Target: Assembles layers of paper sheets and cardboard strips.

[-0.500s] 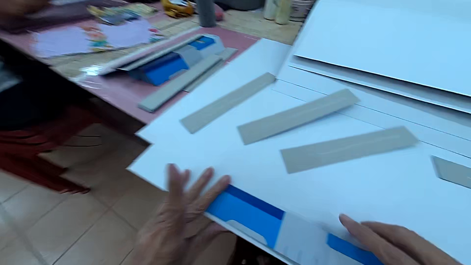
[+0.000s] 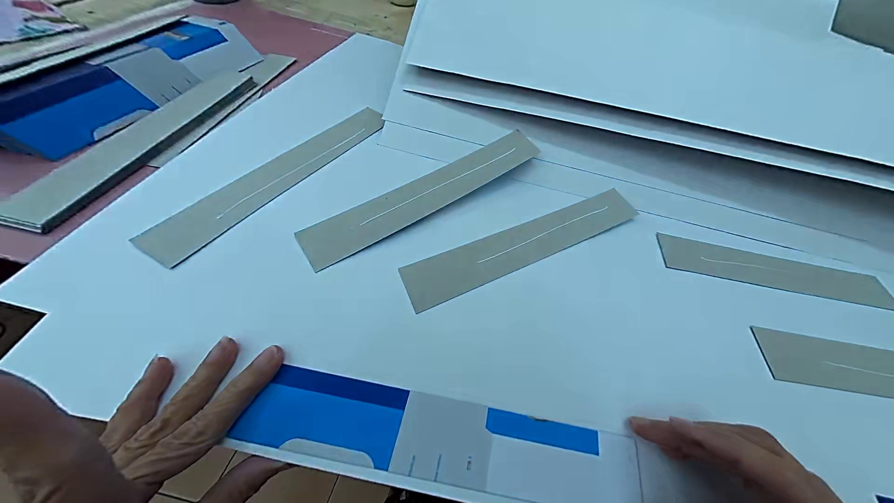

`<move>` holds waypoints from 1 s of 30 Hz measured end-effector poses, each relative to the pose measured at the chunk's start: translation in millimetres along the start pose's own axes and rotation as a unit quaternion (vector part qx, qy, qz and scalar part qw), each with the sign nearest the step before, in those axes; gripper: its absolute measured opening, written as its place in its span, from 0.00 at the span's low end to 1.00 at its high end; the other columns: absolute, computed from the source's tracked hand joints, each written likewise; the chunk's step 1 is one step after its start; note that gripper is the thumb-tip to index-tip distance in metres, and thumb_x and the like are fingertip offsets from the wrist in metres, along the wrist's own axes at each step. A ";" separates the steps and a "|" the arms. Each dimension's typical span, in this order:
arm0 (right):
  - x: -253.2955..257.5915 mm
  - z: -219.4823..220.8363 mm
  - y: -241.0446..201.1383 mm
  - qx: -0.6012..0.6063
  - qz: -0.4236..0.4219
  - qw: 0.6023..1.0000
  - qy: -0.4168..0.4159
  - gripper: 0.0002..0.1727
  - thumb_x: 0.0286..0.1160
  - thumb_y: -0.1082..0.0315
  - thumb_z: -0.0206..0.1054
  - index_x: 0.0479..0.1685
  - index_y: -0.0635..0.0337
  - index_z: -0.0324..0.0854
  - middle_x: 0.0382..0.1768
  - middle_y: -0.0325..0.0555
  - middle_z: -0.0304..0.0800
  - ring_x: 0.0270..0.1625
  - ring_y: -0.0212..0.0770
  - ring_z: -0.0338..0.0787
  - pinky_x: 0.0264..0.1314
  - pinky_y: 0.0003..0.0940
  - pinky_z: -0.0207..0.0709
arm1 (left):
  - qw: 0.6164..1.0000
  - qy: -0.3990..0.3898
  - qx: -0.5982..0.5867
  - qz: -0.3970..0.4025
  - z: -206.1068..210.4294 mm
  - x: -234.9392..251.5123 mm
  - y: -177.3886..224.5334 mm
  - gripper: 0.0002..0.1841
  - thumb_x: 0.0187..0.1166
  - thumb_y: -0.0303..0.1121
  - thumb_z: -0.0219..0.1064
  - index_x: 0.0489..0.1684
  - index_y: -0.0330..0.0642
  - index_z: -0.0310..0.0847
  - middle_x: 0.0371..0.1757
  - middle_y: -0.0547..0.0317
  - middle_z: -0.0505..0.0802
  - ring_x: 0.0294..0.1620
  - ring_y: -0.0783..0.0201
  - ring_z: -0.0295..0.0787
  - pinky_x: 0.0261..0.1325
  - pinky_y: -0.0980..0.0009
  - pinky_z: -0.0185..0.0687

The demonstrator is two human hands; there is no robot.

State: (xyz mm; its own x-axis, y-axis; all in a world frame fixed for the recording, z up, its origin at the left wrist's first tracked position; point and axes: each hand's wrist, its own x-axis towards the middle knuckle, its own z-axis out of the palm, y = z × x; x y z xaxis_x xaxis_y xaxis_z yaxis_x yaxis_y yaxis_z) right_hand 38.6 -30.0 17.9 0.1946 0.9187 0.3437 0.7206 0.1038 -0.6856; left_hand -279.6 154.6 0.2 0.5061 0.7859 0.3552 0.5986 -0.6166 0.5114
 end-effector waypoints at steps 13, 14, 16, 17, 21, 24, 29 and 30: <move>1.5 0.0 8.1 0.017 -0.021 1.000 -0.013 0.23 0.73 0.60 0.76 0.58 0.66 0.77 0.48 0.55 0.92 0.58 0.39 0.86 0.69 0.27 0.73 | 0.999 0.026 -0.019 0.033 6.1 -8.6 -22.1 0.57 0.77 0.46 0.72 0.92 0.24 0.27 0.74 0.28 0.83 0.81 0.32 0.74 0.88 0.48 0.62; 1.2 -0.1 8.5 0.018 -0.024 0.999 -0.014 0.23 0.73 0.60 0.77 0.58 0.66 0.77 0.47 0.54 0.92 0.58 0.39 0.86 0.69 0.27 0.72 | 0.999 0.027 -0.021 0.035 6.2 -9.4 -23.2 0.58 0.77 0.47 0.71 0.94 0.29 0.25 0.76 0.33 0.83 0.83 0.37 0.74 0.89 0.50 0.61; 1.2 -0.3 8.5 0.018 -0.023 0.999 -0.015 0.23 0.73 0.60 0.77 0.58 0.65 0.78 0.48 0.54 0.92 0.59 0.39 0.85 0.69 0.28 0.72 | 0.999 0.032 -0.020 0.039 7.2 -9.6 -24.5 0.58 0.78 0.49 0.71 0.95 0.37 0.23 0.77 0.41 0.84 0.84 0.44 0.74 0.91 0.53 0.59; 1.4 -0.4 8.6 0.018 -0.023 0.999 -0.016 0.22 0.72 0.60 0.77 0.57 0.65 0.78 0.48 0.54 0.92 0.59 0.39 0.85 0.69 0.28 0.72 | 0.998 0.036 -0.016 0.041 7.8 -9.3 -24.9 0.58 0.78 0.50 0.70 0.95 0.37 0.22 0.77 0.40 0.84 0.83 0.45 0.75 0.91 0.54 0.59; 1.2 0.2 9.7 0.015 -0.027 0.999 -0.015 0.22 0.73 0.60 0.77 0.56 0.65 0.78 0.49 0.54 0.92 0.60 0.39 0.85 0.70 0.28 0.71 | 0.999 0.036 -0.008 0.030 8.3 -10.2 -25.2 0.59 0.77 0.51 0.71 0.94 0.29 0.25 0.75 0.30 0.83 0.83 0.39 0.74 0.90 0.51 0.60; 1.3 0.6 11.0 0.010 -0.035 0.999 -0.016 0.21 0.72 0.60 0.77 0.55 0.65 0.78 0.50 0.54 0.92 0.61 0.39 0.84 0.71 0.27 0.70 | 0.999 0.024 0.023 0.039 6.4 -9.8 -24.7 0.54 0.78 0.50 0.69 0.92 0.23 0.35 0.72 0.28 0.85 0.81 0.33 0.75 0.89 0.49 0.60; 1.5 -0.4 9.8 0.009 -0.031 0.999 -0.023 0.21 0.72 0.61 0.78 0.55 0.66 0.79 0.51 0.55 0.91 0.61 0.40 0.84 0.70 0.27 0.69 | 0.992 -0.013 0.100 0.082 3.2 -6.5 -22.3 0.32 0.83 0.46 0.67 0.78 0.31 0.75 0.74 0.33 0.85 0.85 0.37 0.70 0.92 0.44 0.43; 1.7 -1.0 9.5 0.011 -0.030 0.999 -0.026 0.21 0.72 0.61 0.78 0.55 0.66 0.79 0.50 0.56 0.92 0.61 0.41 0.84 0.70 0.28 0.69 | 0.989 -0.013 0.116 0.096 4.2 -6.1 -23.6 0.29 0.84 0.45 0.65 0.77 0.33 0.78 0.74 0.36 0.85 0.85 0.40 0.71 0.92 0.43 0.40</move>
State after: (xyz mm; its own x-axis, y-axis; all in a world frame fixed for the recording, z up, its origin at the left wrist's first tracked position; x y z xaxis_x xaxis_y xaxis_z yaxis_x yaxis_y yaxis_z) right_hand 46.4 -27.9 12.6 0.1166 0.9290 0.3512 0.7156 0.1666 -0.6784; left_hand -294.2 164.1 -17.3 0.6381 0.6542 0.4059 0.6151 -0.7503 0.2422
